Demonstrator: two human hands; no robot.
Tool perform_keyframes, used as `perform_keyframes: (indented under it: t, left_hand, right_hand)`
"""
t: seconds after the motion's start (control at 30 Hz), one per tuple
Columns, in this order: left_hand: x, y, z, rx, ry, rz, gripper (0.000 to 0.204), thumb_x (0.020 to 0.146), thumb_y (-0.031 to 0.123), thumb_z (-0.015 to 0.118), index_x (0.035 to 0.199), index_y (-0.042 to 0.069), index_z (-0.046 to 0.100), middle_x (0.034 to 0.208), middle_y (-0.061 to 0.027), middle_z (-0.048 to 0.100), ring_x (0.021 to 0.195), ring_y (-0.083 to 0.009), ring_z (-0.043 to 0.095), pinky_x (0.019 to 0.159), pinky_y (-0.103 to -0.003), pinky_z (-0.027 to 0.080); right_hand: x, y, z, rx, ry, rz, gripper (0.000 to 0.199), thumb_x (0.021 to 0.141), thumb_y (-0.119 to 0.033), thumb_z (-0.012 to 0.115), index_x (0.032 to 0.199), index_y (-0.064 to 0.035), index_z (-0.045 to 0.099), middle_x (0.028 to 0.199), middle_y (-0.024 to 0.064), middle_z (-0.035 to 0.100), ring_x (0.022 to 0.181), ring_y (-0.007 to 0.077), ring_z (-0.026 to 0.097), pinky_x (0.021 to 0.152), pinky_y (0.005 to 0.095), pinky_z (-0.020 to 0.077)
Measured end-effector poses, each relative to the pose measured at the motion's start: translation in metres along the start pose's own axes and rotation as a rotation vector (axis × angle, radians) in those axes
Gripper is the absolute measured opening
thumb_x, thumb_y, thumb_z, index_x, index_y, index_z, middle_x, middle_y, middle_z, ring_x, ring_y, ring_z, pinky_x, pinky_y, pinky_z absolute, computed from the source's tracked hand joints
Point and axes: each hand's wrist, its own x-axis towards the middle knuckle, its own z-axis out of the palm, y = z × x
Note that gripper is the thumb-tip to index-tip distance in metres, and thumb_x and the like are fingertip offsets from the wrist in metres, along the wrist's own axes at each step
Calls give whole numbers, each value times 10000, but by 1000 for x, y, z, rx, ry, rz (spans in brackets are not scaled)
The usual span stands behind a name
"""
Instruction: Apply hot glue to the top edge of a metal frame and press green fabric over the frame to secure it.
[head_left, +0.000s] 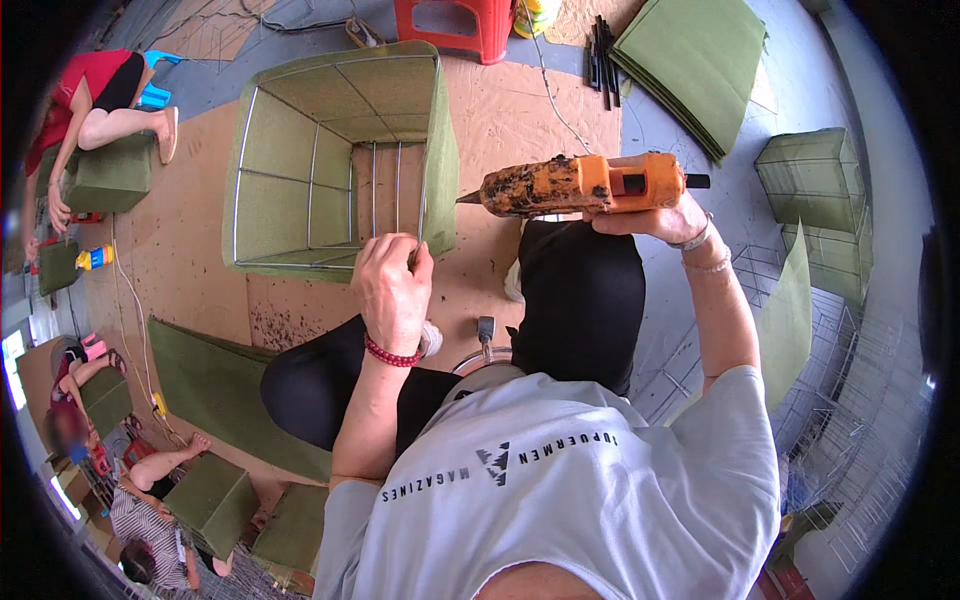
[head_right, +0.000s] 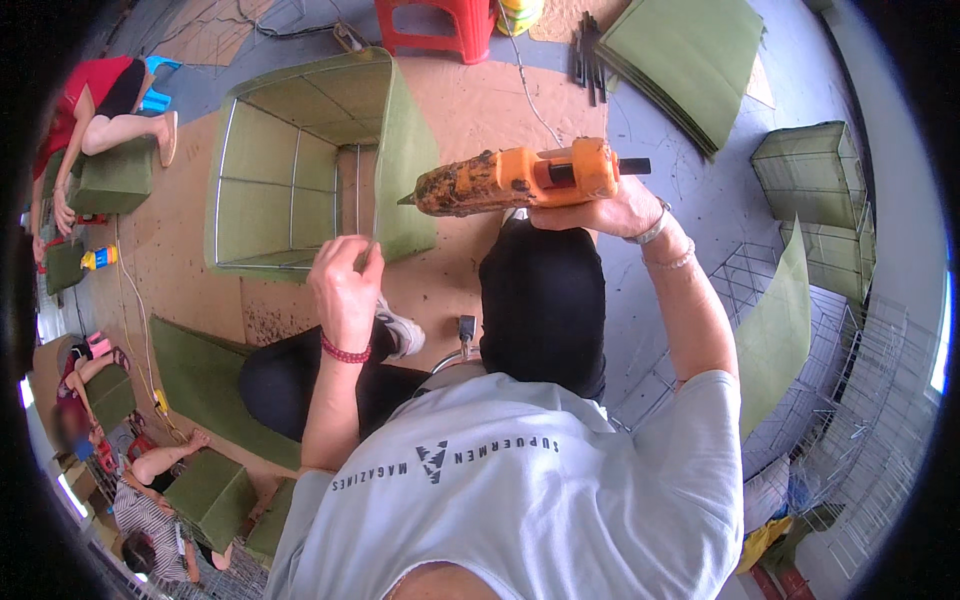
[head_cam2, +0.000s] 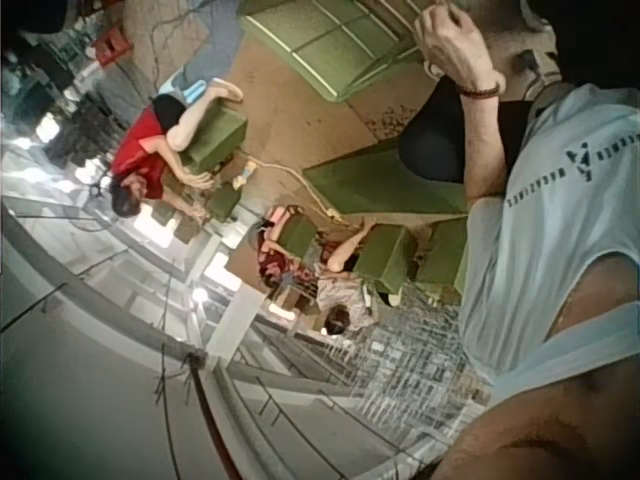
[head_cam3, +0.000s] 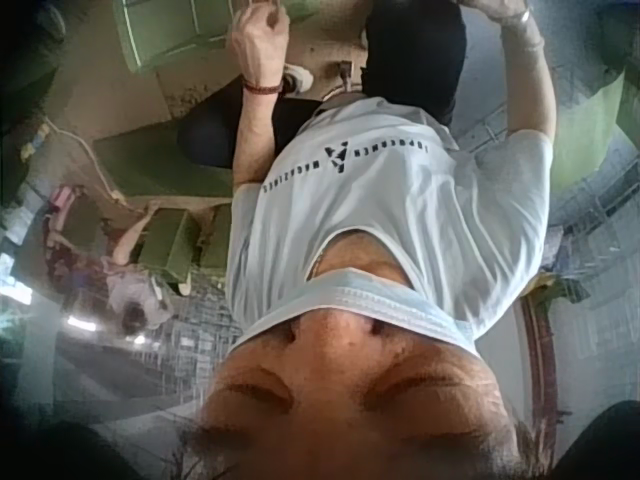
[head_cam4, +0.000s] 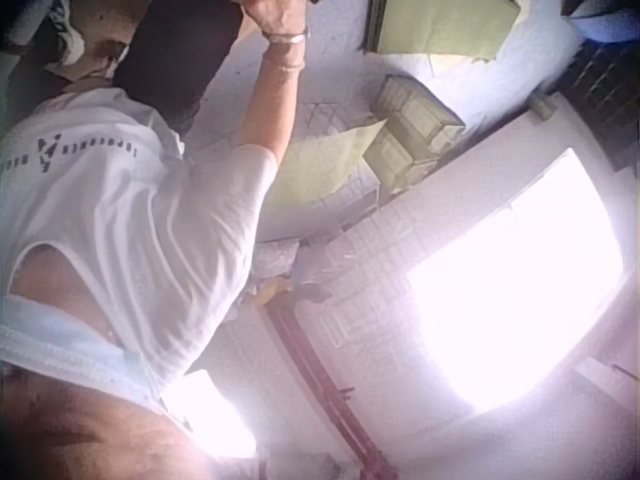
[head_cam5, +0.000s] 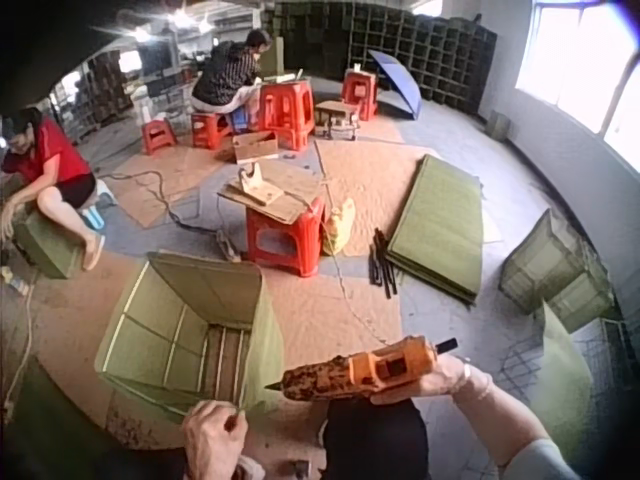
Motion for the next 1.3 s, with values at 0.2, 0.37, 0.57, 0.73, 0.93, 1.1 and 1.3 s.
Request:
perform_keyframes:
  t: [0.2,0.37,0.57,0.73,0.93,1.1,1.3]
  left_hand:
    - [-1,1,-4,-12,-30,-1,93,755,39,720,767,18,630,801,-92,639,789,-283,612,753,-387,481]
    - [-11,16,-7,155,23,87,186,691,87,776,848,49,684,933,-42,602,915,-249,561,792,-383,449]
    - [-48,-1,-11,124,135,26,206,711,90,789,899,64,708,908,-38,578,888,-248,545,788,-391,436]
    - [-61,-7,-19,80,397,7,291,690,52,820,968,60,732,947,-62,583,871,-275,543,753,-386,466]
    - [-54,-18,-18,64,269,-94,342,707,85,795,1043,84,729,1099,-49,615,895,-248,559,752,-372,453]
    - [-51,-22,-18,-11,156,-168,355,646,49,771,996,56,714,1128,-60,627,862,-223,583,709,-358,448]
    - [-48,-23,-22,-20,129,-170,329,649,30,756,973,33,703,1102,-61,635,841,-217,595,694,-355,458]
  right_hand:
    - [13,-14,6,-31,-49,-137,474,731,-211,826,1130,-24,649,1021,76,694,925,149,641,844,281,508]
    - [46,-19,9,-339,-170,-402,458,707,-229,831,1082,-31,659,970,105,686,902,219,660,812,321,515]
    - [70,-57,24,-372,-369,-351,366,684,-213,828,957,-29,670,879,137,684,811,289,661,755,364,517]
    - [73,-77,31,-418,-480,-274,432,707,-179,812,1062,6,651,889,156,691,787,276,675,713,346,522]
    - [75,-91,26,-551,-503,-210,419,691,-185,816,1027,2,648,798,125,658,687,282,641,646,354,492]
    - [77,-100,28,-583,-502,-139,424,671,-214,821,1009,-18,657,818,137,659,726,303,622,675,381,483]
    - [77,-101,35,-561,-520,-147,426,669,-212,822,1012,-16,663,829,126,666,737,297,623,680,377,489]
